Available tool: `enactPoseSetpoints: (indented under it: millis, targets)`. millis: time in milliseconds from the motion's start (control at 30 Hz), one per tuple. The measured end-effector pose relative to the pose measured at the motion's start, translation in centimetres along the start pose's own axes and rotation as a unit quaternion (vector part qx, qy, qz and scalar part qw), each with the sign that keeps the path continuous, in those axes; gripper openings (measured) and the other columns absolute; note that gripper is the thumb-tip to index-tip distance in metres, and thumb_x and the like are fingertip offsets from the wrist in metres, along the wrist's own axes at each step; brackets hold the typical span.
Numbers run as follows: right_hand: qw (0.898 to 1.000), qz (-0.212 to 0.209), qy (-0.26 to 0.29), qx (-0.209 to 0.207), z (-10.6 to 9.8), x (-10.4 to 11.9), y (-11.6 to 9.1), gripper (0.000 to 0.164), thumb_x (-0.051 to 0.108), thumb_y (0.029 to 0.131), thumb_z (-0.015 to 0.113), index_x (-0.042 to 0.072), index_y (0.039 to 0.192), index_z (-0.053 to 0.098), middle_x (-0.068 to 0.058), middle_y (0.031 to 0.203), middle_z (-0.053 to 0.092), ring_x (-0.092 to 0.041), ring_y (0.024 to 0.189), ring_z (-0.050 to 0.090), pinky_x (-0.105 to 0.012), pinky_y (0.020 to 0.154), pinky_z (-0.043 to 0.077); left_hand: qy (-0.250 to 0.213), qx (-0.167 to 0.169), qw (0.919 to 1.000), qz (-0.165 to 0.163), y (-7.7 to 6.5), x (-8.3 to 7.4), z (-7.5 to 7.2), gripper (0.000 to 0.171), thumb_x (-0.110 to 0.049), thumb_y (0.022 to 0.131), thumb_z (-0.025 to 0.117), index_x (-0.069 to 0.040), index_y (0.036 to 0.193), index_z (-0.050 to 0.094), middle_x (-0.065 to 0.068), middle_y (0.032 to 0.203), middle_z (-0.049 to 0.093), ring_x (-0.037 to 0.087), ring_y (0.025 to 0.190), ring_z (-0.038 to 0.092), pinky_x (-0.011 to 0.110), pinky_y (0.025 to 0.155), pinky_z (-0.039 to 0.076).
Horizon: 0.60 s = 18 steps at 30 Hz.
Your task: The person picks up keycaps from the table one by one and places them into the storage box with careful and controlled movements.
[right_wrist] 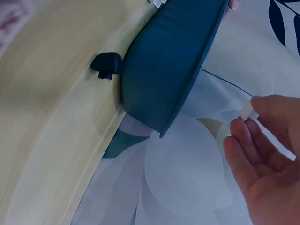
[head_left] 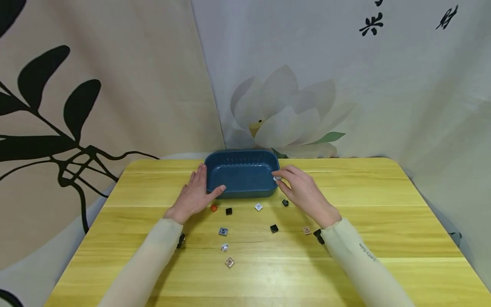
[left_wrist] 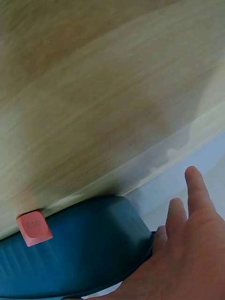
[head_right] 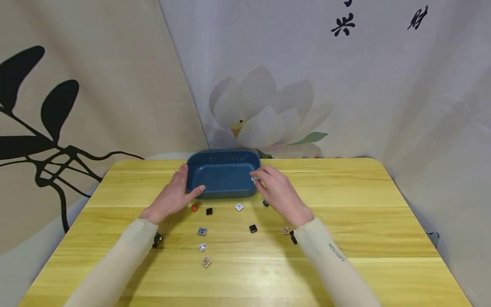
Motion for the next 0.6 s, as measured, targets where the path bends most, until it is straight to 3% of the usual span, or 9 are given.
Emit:
enactPoseSetpoints:
  millis: [600]
  targets:
    - [0.994, 0.039, -0.008, 0.100, 4.4, -0.2, 4.2, 0.027, 0.010, 0.099, 0.071, 0.005, 0.126, 0.075, -0.009, 0.112, 0.068, -0.021, 0.096, 0.069, -0.032, 0.082, 0.059, -0.003, 0.002, 1.0000, -0.001, 0.1, 0.1, 0.2, 0.116, -0.082, 0.094, 0.040, 0.001, 0.164, -0.003, 0.018, 0.173, -0.005, 0.046, 0.156, 0.008, 0.071, 0.117, 0.020]
Point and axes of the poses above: each hand's wrist, its own y-axis towards the middle knuckle, its own z-axis out of the palm, x = y × z, the point moved 2 cm from there along y, towards the middle knuckle
